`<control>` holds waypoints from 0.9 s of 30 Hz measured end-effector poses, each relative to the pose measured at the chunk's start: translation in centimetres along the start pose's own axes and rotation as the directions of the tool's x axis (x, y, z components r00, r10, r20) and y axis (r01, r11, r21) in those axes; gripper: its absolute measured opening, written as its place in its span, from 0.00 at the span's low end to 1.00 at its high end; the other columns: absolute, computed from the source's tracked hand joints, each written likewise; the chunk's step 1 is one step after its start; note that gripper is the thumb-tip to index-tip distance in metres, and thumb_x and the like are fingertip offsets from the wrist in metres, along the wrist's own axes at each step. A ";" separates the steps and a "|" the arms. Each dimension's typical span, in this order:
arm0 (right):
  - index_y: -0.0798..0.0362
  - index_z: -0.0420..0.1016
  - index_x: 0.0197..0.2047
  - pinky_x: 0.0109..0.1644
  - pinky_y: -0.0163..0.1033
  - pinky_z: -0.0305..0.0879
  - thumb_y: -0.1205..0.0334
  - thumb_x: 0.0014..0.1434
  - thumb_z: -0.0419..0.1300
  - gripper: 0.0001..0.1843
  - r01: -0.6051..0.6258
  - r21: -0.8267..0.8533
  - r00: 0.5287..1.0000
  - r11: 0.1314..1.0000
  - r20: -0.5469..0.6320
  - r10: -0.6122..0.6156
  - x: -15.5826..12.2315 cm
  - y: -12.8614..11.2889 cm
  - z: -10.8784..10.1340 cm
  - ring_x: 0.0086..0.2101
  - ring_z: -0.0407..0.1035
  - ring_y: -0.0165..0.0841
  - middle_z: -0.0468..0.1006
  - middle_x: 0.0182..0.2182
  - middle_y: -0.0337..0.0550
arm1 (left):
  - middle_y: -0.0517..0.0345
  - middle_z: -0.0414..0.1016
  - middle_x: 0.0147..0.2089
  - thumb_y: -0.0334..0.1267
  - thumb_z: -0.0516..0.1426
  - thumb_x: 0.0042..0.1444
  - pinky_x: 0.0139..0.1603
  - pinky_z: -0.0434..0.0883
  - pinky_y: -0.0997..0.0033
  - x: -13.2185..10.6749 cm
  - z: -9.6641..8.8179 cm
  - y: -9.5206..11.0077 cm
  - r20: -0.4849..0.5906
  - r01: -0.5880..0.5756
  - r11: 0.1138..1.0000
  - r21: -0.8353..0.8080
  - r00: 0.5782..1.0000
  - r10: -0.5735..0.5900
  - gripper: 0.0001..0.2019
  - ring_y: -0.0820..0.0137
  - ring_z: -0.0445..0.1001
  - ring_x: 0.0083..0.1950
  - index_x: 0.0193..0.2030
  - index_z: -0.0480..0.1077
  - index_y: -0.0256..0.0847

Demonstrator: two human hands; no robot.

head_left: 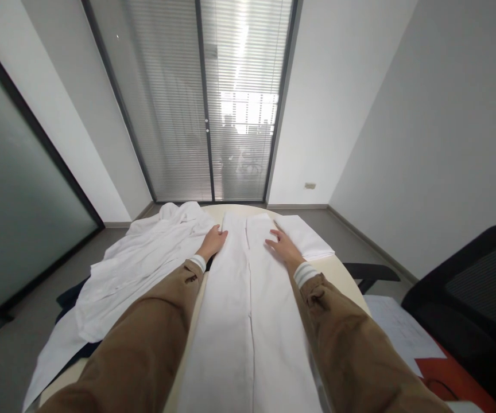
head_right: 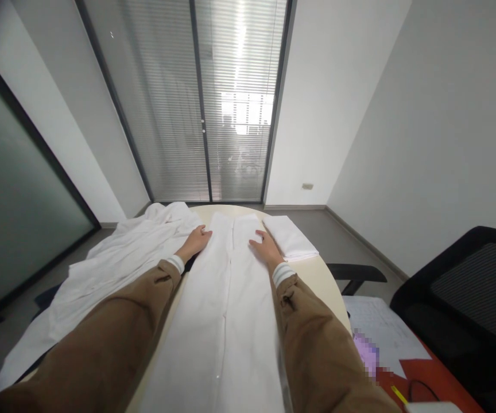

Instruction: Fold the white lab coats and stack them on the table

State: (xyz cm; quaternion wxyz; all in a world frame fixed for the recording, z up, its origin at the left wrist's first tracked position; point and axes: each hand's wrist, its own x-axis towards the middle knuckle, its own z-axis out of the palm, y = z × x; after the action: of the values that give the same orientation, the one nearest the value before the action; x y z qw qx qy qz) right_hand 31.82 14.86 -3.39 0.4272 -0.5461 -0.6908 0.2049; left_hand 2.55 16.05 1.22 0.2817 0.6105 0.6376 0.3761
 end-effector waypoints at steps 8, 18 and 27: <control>0.53 0.79 0.50 0.57 0.52 0.69 0.55 0.55 0.61 0.21 -0.263 0.147 0.957 0.954 -0.084 0.277 2.4 -1.1 0.9 0.46 0.76 0.43 0.81 0.49 0.54 | 0.43 0.82 0.44 0.36 0.57 0.60 0.50 0.70 0.69 1.6 1.0 0.7 0.057 -0.019 0.999 -0.037 0.998 0.021 0.11 0.60 0.79 0.48 0.43 0.77 0.32; 0.50 0.54 0.71 0.44 0.45 0.75 0.59 0.47 0.65 0.48 -0.151 0.460 0.973 0.875 -0.085 0.213 2.9 -5.6 -1.3 0.39 0.77 0.40 0.82 0.45 0.47 | 0.49 0.80 0.37 0.34 0.56 0.53 0.41 0.70 0.69 1.6 -1.1 2.9 -0.043 0.023 0.969 -0.245 0.998 -0.035 0.11 0.63 0.77 0.39 0.43 0.74 0.35; 0.52 0.75 0.54 0.55 0.48 0.71 0.65 0.44 0.66 0.30 -0.038 0.650 0.995 0.759 -0.047 0.090 1.7 -12.3 -5.2 0.46 0.76 0.41 0.82 0.49 0.44 | 0.53 0.78 0.38 0.37 0.55 0.56 0.38 0.71 0.69 -1.8 -3.9 7.6 -0.122 -0.109 0.856 -0.505 0.991 0.054 0.13 0.66 0.76 0.36 0.47 0.69 0.39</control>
State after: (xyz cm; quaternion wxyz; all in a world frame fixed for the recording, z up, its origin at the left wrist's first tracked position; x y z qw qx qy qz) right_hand 28.86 11.59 9.35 0.6081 -0.3955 -0.5417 0.4247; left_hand 3.89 13.56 9.47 0.3838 0.5203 0.5023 0.5742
